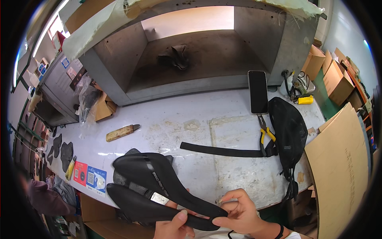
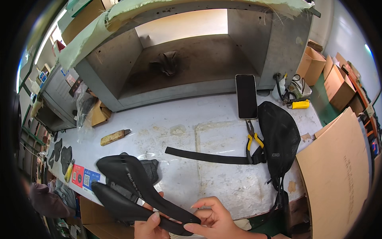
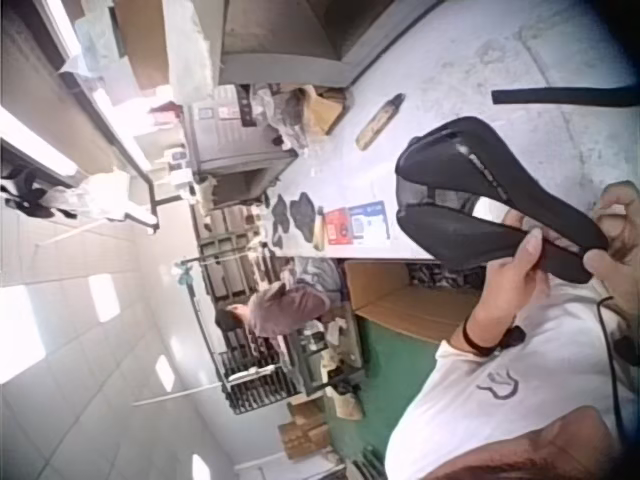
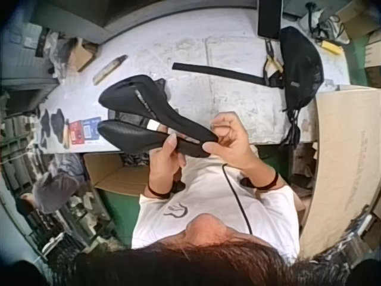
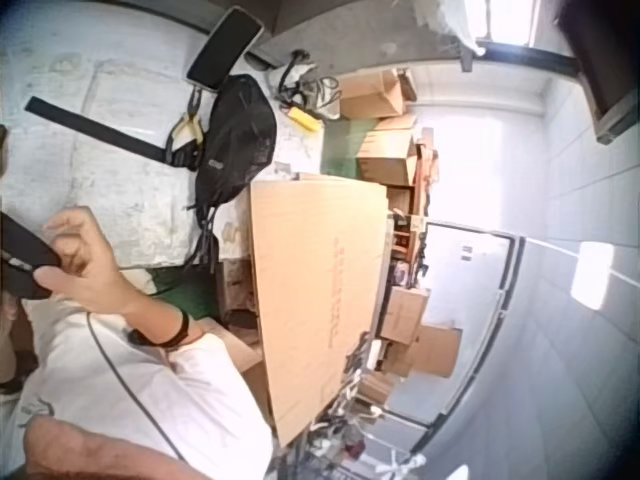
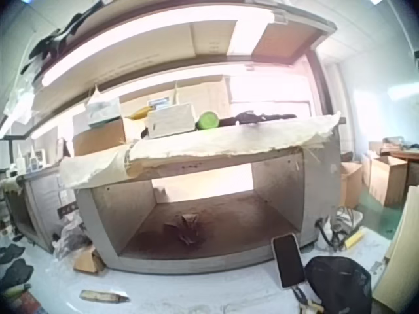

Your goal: The recorder is inspecting and manipulating several black bicycle saddle components at a workstation.

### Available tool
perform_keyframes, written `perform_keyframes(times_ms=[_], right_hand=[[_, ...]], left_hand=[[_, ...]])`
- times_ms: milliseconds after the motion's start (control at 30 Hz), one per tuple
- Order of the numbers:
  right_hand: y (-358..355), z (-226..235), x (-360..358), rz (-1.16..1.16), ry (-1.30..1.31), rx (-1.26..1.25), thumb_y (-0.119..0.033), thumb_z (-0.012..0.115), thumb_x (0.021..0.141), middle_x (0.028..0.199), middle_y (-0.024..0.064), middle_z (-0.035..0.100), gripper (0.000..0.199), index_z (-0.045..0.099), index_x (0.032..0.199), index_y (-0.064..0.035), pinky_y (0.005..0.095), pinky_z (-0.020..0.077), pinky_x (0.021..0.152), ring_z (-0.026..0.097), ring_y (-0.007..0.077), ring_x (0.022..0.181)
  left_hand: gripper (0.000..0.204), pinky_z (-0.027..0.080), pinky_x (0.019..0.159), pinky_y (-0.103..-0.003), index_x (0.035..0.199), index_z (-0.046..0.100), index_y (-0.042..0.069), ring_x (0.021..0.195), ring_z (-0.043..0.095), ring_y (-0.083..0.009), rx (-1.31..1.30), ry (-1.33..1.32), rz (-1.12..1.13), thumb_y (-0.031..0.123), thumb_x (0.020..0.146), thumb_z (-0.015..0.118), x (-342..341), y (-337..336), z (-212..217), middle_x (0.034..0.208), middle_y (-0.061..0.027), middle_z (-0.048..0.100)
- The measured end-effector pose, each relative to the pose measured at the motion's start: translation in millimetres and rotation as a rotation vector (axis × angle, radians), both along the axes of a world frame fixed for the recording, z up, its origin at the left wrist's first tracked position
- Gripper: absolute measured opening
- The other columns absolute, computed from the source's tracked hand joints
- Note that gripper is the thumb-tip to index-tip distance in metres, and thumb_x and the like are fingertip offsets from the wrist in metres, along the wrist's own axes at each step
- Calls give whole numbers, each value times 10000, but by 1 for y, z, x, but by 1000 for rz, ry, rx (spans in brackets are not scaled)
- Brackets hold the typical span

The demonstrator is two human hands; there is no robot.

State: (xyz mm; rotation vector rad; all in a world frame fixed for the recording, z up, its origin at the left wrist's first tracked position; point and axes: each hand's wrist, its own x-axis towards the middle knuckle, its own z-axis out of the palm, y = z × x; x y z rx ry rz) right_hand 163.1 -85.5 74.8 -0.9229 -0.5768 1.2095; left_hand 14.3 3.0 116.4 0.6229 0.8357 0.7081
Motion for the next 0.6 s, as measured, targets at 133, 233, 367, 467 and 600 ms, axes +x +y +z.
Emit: perform_keyframes(times_ms=[133,233,367,467,600], right_hand=[[-3,2,6,36,-11,-18,84,661,810,825,160,655,531,312,1199,-7,224,497,671,634,124,780],[-1,6,10,-25,-22,-23,64,642,832,834,162,657,492,329,1206,-6,234,504,671,637,130,806],[12,8,13,-229,303,63,18,604,863,827,125,651,408,386,1205,-24,286,519,707,638,149,770],[24,16,4,-206,437,-85,43,594,859,867,117,637,404,396,1203,-31,314,527,681,636,159,749],[25,14,-7,-16,101,-163,40,627,851,859,110,639,417,392,1191,-15,265,519,643,626,137,746]], left_hand=[[398,404,434,-182,1310,423,11,618,569,-110,-148,-23,102,189,963,503,10,-9,5,879,-72,608],[647,440,974,-431,1380,311,-30,1144,554,-288,292,-121,-8,233,883,631,-2,-26,-30,1188,-235,563],[577,392,1022,-450,1371,374,-21,1143,550,-280,579,99,-472,-9,847,614,-31,13,-75,1241,-214,541],[262,463,854,-333,1171,499,-28,946,584,-211,140,-377,-305,33,919,536,-20,26,-73,1051,-146,597],[245,373,552,-212,791,501,63,608,461,-40,619,130,-321,228,970,524,3,13,-48,733,-13,572]])
